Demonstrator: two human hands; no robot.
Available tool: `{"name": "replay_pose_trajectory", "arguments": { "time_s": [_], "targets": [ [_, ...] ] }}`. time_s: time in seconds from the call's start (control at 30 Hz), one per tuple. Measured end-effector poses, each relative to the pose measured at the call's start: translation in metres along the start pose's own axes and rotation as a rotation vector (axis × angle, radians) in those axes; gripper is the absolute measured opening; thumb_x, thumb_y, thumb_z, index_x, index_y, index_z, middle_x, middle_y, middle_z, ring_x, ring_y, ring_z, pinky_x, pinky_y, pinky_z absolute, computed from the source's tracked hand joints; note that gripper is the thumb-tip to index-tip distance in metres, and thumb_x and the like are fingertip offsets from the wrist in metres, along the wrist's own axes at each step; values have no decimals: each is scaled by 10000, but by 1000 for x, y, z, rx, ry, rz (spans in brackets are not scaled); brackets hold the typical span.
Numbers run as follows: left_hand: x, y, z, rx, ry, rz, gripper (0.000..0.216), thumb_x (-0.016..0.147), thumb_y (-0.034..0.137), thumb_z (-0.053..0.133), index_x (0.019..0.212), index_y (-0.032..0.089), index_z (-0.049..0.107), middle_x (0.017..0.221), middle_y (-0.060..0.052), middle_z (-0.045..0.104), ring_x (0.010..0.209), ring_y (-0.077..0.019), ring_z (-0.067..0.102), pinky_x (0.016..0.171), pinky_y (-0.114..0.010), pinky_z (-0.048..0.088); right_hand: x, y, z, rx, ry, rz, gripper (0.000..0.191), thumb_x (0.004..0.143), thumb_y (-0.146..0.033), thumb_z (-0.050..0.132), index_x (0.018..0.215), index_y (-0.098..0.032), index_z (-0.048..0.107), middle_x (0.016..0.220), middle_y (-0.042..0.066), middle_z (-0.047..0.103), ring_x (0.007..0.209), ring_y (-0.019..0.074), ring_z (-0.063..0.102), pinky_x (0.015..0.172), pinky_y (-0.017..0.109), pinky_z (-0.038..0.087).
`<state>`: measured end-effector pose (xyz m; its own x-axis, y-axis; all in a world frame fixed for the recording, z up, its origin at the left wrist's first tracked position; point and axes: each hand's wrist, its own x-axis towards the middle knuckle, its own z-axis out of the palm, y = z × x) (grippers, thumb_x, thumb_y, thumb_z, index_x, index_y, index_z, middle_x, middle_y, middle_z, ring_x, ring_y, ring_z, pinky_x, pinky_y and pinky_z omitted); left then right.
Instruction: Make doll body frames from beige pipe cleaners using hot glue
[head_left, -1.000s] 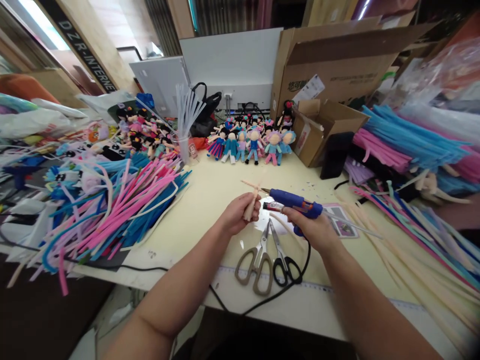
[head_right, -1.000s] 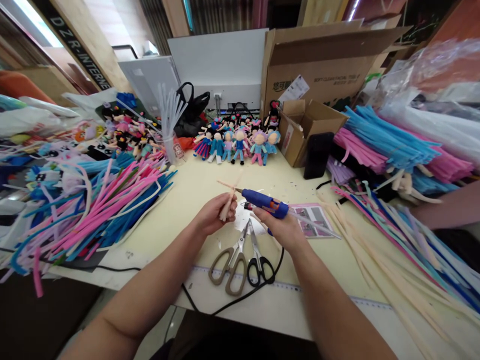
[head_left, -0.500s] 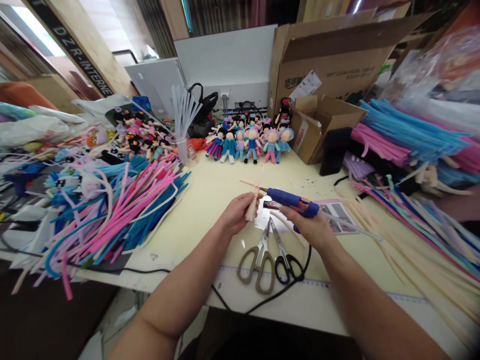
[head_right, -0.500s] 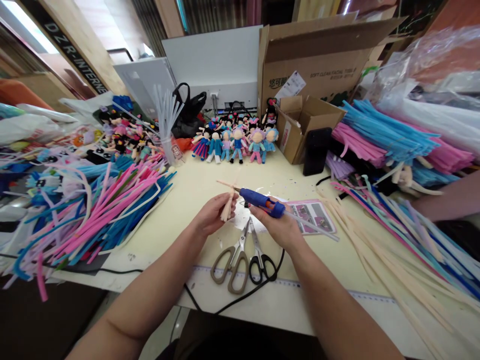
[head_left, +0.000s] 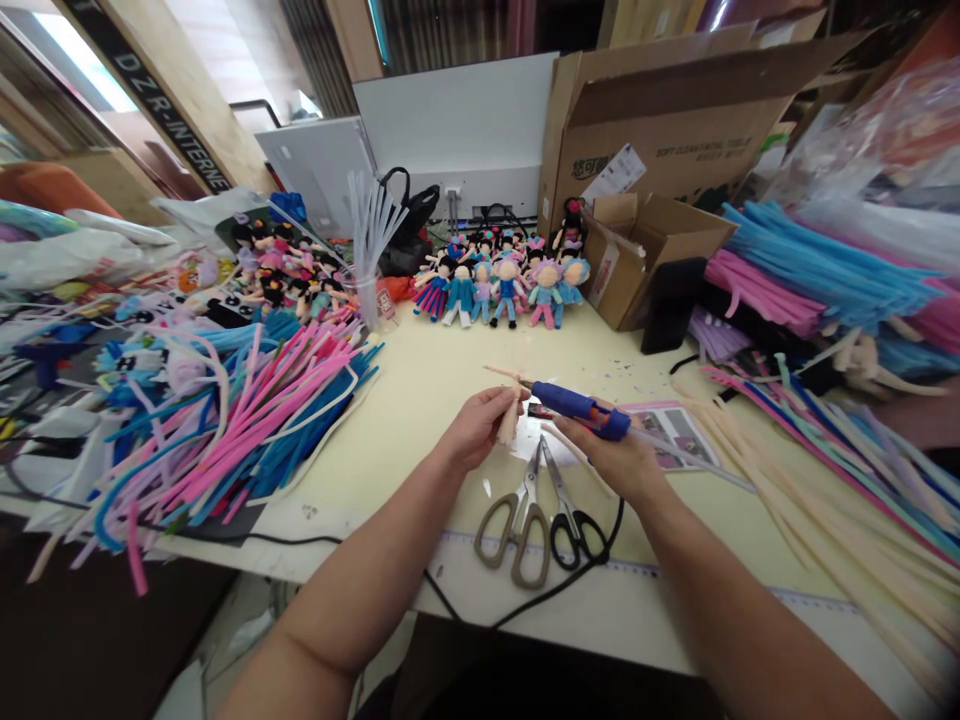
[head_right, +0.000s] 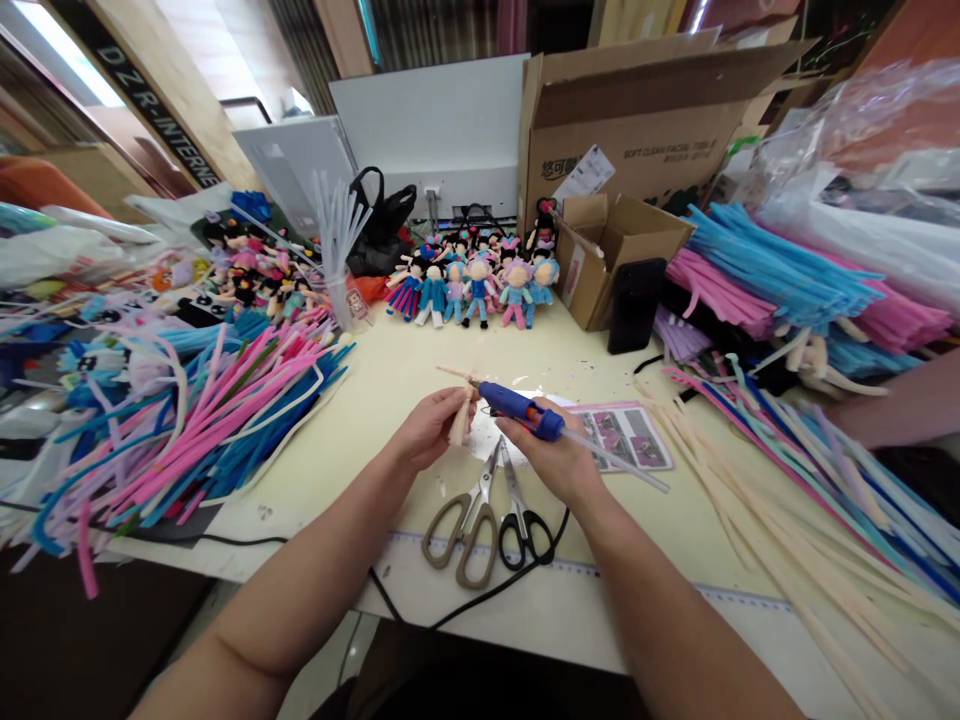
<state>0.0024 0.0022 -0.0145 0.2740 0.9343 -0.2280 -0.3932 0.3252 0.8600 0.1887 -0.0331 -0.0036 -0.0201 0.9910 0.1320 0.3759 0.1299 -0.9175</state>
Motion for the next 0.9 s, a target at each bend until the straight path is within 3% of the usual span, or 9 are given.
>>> {"name": "replay_pose_trajectory", "arguments": {
  "time_s": [0.27, 0.9],
  "targets": [
    [-3, 3, 4, 16, 40, 4, 342, 649, 394, 731, 818, 102, 676, 657, -15, 585, 542, -66, 485, 512, -197, 350, 0, -4, 0, -14, 25, 27, 317, 696, -503, 659, 793, -201, 650, 672, 13, 611, 633, 189, 553, 564, 323, 442],
    [-3, 3, 5, 1, 27, -3, 347, 635, 391, 741, 826, 106, 689, 655, -19, 603, 555, -74, 510, 530, -200, 366, 2, -9, 1, 53, 6, 35, 356, 719, -462, 644, 954, -198, 691, 898, 48, 707, 861, 260, 643, 788, 410, 503]
  ]
}}
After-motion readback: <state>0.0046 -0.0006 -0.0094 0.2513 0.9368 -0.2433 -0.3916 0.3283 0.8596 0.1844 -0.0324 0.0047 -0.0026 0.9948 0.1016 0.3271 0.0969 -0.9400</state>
